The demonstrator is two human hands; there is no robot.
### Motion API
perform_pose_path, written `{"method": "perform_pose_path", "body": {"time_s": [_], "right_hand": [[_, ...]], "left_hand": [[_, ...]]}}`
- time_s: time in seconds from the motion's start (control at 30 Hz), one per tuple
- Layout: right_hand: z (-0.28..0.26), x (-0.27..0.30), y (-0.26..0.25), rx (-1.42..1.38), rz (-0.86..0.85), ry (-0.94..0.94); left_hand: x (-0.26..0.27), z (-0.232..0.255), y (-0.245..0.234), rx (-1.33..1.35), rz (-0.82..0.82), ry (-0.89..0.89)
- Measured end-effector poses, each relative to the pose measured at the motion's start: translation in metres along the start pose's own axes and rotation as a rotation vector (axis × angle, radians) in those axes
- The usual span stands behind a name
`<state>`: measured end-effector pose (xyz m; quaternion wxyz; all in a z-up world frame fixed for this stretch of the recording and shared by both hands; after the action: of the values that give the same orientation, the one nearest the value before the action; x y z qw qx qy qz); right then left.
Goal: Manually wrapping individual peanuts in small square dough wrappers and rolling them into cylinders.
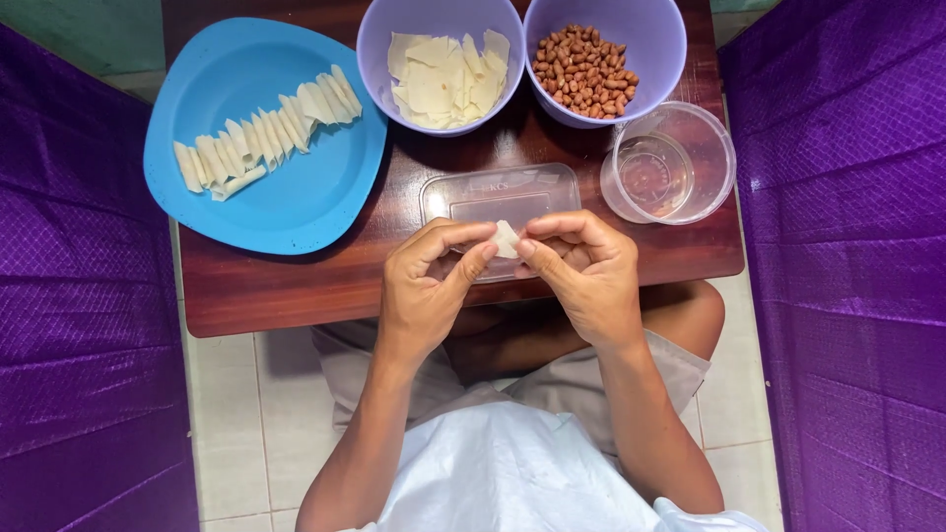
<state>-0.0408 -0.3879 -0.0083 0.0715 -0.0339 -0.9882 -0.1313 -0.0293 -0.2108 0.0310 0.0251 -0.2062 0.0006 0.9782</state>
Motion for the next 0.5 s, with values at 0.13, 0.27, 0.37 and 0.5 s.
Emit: {"method": "perform_pose_path", "body": {"time_s": [0.13,0.27,0.37,0.5], "right_hand": [[0.001,0.001,0.006,-0.009,-0.046,-0.075],[-0.003,0.004,0.01,0.076,-0.026,-0.142],[-0.003,0.004,0.011,0.095,-0.019,-0.157],[-0.013,0.004,0.017,0.16,-0.03,-0.142]], "left_hand": [[0.001,-0.003,-0.001,0.061,0.032,-0.026],[0.004,-0.007,0.0,0.06,0.016,-0.035],[0.003,-0.007,-0.002,0.061,0.009,-0.049],[0.003,-0.007,-0.002,0.068,0.017,-0.06]]}}
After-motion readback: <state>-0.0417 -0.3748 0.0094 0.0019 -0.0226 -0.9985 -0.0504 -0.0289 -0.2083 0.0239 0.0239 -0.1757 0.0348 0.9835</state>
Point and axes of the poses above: each hand's wrist, its own x-axis away from the middle knuckle, its own y-axis out of the palm, z = x × y, the point moved 4 cm from there along -x, towards the middle knuckle, and after that the axes turned 10 degrees about y, right-handed, at the moved point
